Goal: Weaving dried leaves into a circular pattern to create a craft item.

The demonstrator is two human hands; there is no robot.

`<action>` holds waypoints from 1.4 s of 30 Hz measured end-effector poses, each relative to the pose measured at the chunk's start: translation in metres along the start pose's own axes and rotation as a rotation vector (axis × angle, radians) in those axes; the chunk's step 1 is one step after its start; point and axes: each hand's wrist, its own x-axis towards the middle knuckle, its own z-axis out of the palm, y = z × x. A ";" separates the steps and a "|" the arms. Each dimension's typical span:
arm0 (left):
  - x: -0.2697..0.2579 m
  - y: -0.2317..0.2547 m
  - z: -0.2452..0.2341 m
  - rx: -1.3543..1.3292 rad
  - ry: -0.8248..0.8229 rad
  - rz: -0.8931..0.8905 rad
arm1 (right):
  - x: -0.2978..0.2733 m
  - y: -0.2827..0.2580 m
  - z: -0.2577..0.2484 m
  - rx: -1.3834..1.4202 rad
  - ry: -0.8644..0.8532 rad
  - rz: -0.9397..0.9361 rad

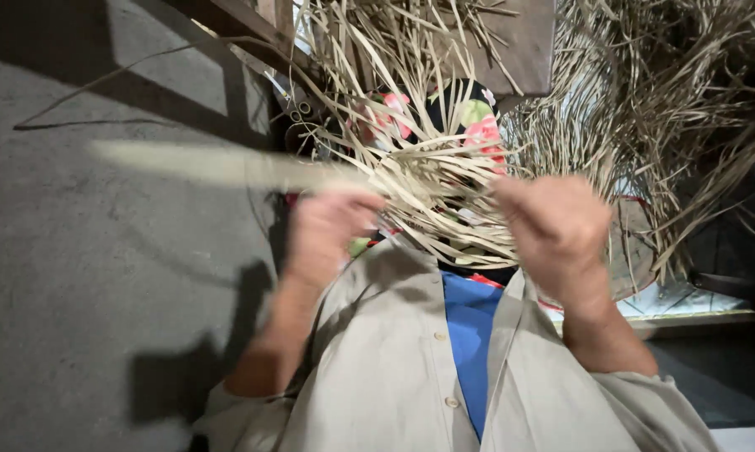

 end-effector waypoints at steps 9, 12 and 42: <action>-0.009 0.004 0.071 -0.092 -0.066 -0.362 | 0.005 -0.041 0.028 0.339 -0.140 -0.263; 0.016 -0.012 0.052 0.104 0.238 -0.259 | 0.012 -0.044 0.003 0.550 -0.239 -0.325; 0.098 -0.061 -0.081 0.426 0.500 0.247 | -0.150 0.125 -0.115 0.150 -1.016 0.438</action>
